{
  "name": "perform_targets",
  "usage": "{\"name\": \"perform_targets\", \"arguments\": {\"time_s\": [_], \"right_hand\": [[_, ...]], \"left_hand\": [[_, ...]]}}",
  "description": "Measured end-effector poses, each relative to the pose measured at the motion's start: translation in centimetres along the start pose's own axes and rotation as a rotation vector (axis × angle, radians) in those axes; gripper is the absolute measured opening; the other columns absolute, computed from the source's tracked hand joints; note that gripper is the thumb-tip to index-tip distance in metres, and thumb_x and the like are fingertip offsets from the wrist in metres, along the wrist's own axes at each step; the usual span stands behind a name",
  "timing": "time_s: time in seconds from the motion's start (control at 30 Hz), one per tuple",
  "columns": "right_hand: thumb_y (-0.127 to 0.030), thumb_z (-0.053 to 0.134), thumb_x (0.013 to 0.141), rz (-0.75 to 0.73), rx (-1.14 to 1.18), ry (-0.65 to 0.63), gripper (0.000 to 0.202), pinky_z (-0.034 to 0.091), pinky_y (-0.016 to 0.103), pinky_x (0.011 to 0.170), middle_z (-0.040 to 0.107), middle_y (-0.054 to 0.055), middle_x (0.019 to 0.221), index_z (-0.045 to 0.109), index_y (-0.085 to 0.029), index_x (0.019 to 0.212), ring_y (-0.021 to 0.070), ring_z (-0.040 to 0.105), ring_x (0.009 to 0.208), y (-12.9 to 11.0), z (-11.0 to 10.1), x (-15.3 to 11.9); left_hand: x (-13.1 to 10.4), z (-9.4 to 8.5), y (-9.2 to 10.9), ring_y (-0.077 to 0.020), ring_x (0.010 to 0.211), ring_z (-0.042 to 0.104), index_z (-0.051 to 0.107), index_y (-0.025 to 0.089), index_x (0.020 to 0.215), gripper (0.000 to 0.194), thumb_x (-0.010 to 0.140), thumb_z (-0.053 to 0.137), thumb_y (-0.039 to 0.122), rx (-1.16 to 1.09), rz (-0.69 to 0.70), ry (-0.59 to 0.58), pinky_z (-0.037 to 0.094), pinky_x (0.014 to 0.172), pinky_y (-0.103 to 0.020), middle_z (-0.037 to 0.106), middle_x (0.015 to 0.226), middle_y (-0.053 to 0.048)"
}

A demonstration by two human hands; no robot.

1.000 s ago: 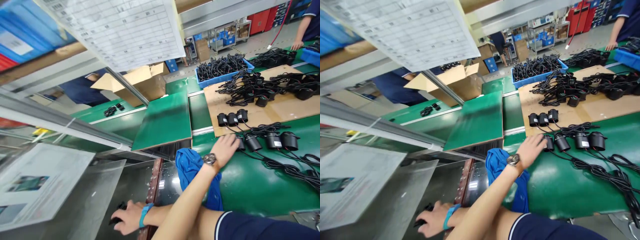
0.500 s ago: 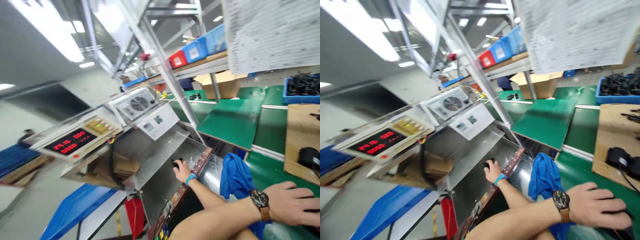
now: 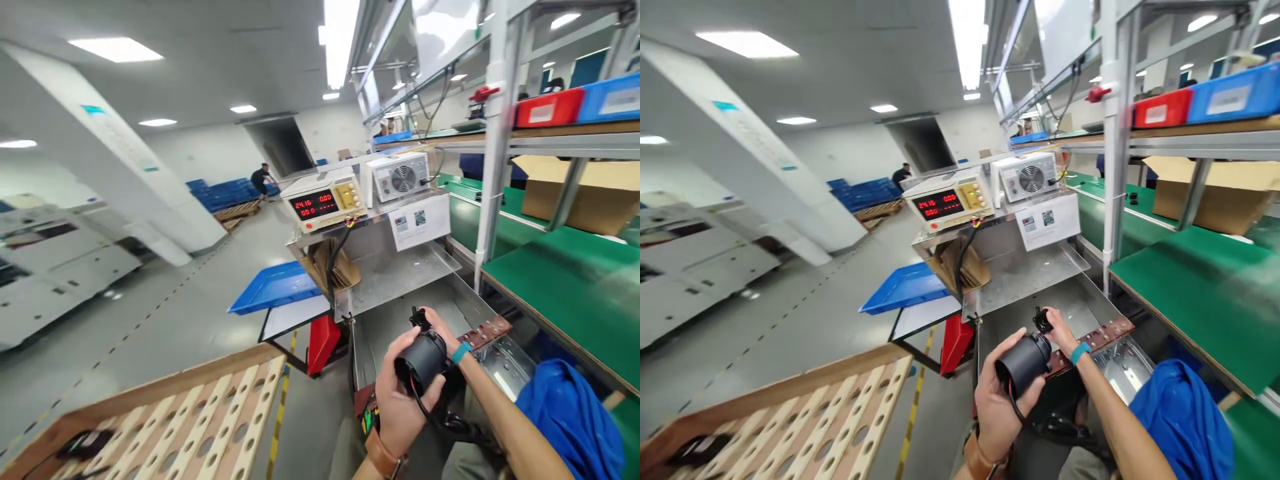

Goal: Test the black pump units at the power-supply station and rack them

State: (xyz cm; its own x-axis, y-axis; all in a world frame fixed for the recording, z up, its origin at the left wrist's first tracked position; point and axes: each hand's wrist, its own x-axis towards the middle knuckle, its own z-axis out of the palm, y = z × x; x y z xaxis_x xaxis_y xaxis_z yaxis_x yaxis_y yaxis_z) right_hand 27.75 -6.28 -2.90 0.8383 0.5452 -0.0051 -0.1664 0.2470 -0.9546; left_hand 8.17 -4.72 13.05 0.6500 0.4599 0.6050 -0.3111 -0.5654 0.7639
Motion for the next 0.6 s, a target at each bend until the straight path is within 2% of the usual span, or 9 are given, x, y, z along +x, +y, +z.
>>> {"name": "perform_targets", "arguments": {"time_s": [0.1, 0.2, 0.3, 0.4, 0.5, 0.6], "right_hand": [[-0.060, 0.060, 0.082, 0.132, 0.179, -0.241, 0.053, 0.055, 0.033, 0.072, 0.059, 0.012, 0.120, 0.059, -0.023, 0.119, 0.0239, 0.064, 0.092, -1.5, 1.3, -1.0], [-0.064, 0.064, 0.080, 0.200, 0.219, -0.310, 0.057, 0.055, 0.036, 0.072, 0.058, 0.011, 0.123, 0.060, -0.024, 0.120, 0.0266, 0.062, 0.095, -3.2, 2.8, -2.2], [-0.064, 0.064, 0.085, 0.232, 0.196, -0.344, 0.054, 0.054, 0.034, 0.076, 0.057, 0.008, 0.123, 0.058, -0.026, 0.123, 0.0272, 0.058, 0.106, -4.2, 4.2, -3.1], [-0.060, 0.066, 0.088, 0.230, 0.156, -0.361, 0.051, 0.051, 0.031, 0.082, 0.056, 0.004, 0.126, 0.055, -0.028, 0.126, 0.0254, 0.053, 0.114, -4.4, 5.0, -3.7], [-0.055, 0.071, 0.086, 0.196, 0.098, -0.387, 0.055, 0.050, 0.032, 0.087, 0.053, 0.004, 0.129, 0.051, -0.028, 0.130, 0.0262, 0.050, 0.118, -4.5, 5.6, -4.0], [-0.051, 0.078, 0.080, 0.143, 0.015, -0.365, 0.066, 0.050, 0.033, 0.087, 0.054, 0.008, 0.127, 0.047, -0.024, 0.131, 0.0275, 0.052, 0.114, -4.6, 6.5, -4.0]], "left_hand": [[0.3, -1.0, -4.5, -0.0282, 0.115, 0.062, 0.055, 0.026, 0.125, 0.054, 0.075, 0.074, 0.032, 0.134, -0.134, 0.063, 0.052, 0.101, -0.046, 0.062, 0.127, -0.009], [0.4, -0.9, -9.1, -0.0286, 0.116, 0.061, 0.058, 0.025, 0.124, 0.053, 0.074, 0.074, 0.028, 0.265, -0.156, 0.099, 0.051, 0.102, -0.047, 0.064, 0.125, -0.008], [0.3, -0.9, -12.4, -0.0293, 0.123, 0.056, 0.057, 0.022, 0.125, 0.054, 0.074, 0.074, 0.025, 0.356, -0.129, 0.103, 0.047, 0.104, -0.049, 0.062, 0.127, -0.010], [0.1, -1.1, -14.0, -0.0287, 0.126, 0.053, 0.056, 0.021, 0.127, 0.055, 0.076, 0.074, 0.025, 0.384, -0.104, 0.088, 0.046, 0.105, -0.049, 0.061, 0.130, -0.010], [0.0, -1.2, -14.4, -0.0271, 0.122, 0.055, 0.055, 0.021, 0.128, 0.054, 0.077, 0.073, 0.025, 0.356, -0.118, 0.124, 0.047, 0.102, -0.046, 0.061, 0.129, -0.010], [0.0, -1.0, -14.6, -0.0260, 0.120, 0.057, 0.056, 0.021, 0.127, 0.053, 0.076, 0.069, 0.016, 0.330, -0.150, 0.172, 0.048, 0.101, -0.045, 0.062, 0.128, -0.009]]}}
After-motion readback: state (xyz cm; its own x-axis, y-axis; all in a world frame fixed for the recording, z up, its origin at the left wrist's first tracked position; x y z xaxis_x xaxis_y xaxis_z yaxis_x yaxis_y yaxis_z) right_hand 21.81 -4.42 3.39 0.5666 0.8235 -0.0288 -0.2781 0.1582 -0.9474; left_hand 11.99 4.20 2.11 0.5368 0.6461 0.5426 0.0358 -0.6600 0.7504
